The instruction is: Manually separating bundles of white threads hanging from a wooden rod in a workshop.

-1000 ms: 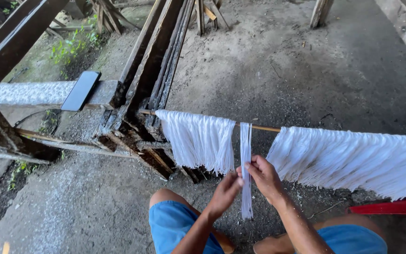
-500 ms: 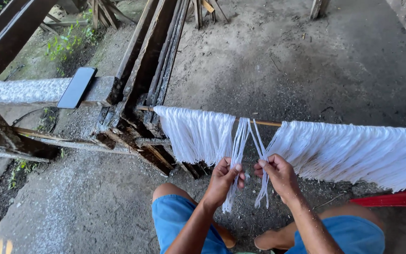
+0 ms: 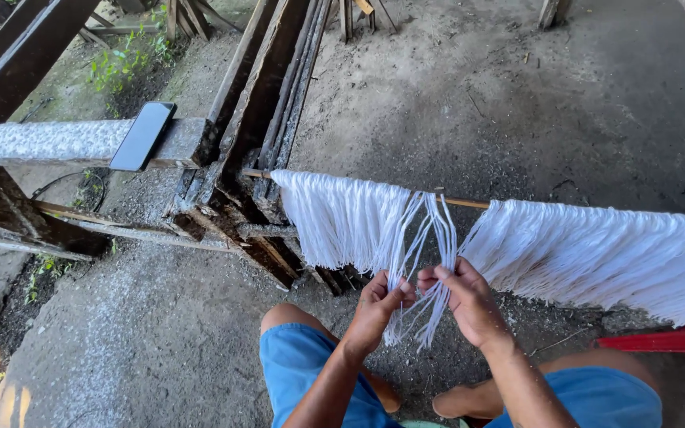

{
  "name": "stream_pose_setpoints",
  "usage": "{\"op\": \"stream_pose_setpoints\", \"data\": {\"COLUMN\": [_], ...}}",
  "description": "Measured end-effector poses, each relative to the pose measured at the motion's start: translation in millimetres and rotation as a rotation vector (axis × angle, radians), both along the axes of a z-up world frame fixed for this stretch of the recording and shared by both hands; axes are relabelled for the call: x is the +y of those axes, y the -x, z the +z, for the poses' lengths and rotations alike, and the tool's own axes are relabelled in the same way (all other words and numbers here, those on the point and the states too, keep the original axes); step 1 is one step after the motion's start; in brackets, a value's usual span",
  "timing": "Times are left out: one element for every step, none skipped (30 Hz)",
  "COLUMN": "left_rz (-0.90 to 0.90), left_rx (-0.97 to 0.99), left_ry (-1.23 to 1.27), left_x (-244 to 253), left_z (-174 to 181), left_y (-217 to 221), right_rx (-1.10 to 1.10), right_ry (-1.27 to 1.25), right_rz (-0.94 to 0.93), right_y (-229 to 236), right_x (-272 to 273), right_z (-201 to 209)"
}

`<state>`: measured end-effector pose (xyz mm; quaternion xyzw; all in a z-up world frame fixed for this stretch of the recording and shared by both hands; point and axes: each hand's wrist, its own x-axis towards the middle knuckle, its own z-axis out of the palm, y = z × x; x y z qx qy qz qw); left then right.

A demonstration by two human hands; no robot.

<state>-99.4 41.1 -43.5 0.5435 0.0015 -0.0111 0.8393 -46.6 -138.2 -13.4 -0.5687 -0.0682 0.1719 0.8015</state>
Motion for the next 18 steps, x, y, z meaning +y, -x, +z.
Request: {"op": "stream_pose_setpoints", "data": {"left_rz": [-0.012,-0.011,-0.031,-0.054,-0.056,-0.058,-0.061,-0.062,-0.049,-0.034,-0.033,-0.02,-0.006,-0.006,0.101,0.205,0.204,0.196], "left_rx": [-0.042,-0.04,-0.023,-0.007,-0.006,-0.009,-0.012,-0.012,-0.034,-0.057,-0.056,-0.089,-0.122,-0.12,-0.05,0.019,0.019,0.034], "left_ry": [-0.002,-0.002,-0.009,-0.017,-0.017,-0.054,-0.091,-0.091,-0.125,-0.16,-0.161,-0.153,-0.145,-0.145,-0.111,-0.077,-0.078,-0.062], "left_x": [1.1,0.8,0.2,-1.0,-2.6,-4.1,-5.7,-6.1,-6.4,-6.1,-5.1,-3.8,-2.6,-3.4,-4.3,-5.1,-3.6,-1.9], "left_z": [1.0,-1.0,-3.1,-5.3,-3.2,-0.5,2.4,6.1,9.7,13.5,15.0,16.4,17.7,12.6,7.5,2.4,-3.2,-8.5], "left_y": [0.6,1.3,1.8,1.8,2.8,3.0,3.2,4.1,5.2,6.5,6.4,6.6,6.6,4.8,3.0,0.4,0.8,1.8], "right_rx": [0.007,0.01,0.047,0.083,0.084,0.065,0.046,0.047,-0.002,-0.051,-0.051,-0.051,-0.051,-0.05,-0.015,0.018,0.018,0.028], "right_ry": [-0.122,-0.121,-0.039,0.042,0.043,0.179,0.314,0.314,0.255,0.195,0.195,0.243,0.291,0.291,0.191,0.091,0.09,0.047], "right_rz": [0.029,0.03,0.032,0.032,0.031,0.063,0.095,0.095,0.089,0.086,0.087,0.055,0.023,0.023,0.0,-0.025,-0.026,0.033], "right_y": [1.3,0.9,0.4,-0.3,1.4,2.4,3.3,4.0,4.8,5.4,3.1,0.9,-1.4,2.5,6.3,9.7,8.1,6.9], "right_x": [-2.3,-2.6,-3.3,-4.6,-2.0,0.7,3.4,5.2,7.1,9.8,5.7,1.9,-1.9,-0.7,0.5,1.7,-5.7,-13.0], "right_z": [3.7,0.4,-2.9,-6.3,-3.2,0.6,4.5,5.4,6.4,7.3,-0.9,-9.3,-17.8,-8.6,0.5,9.5,-2.6,-14.4]}}
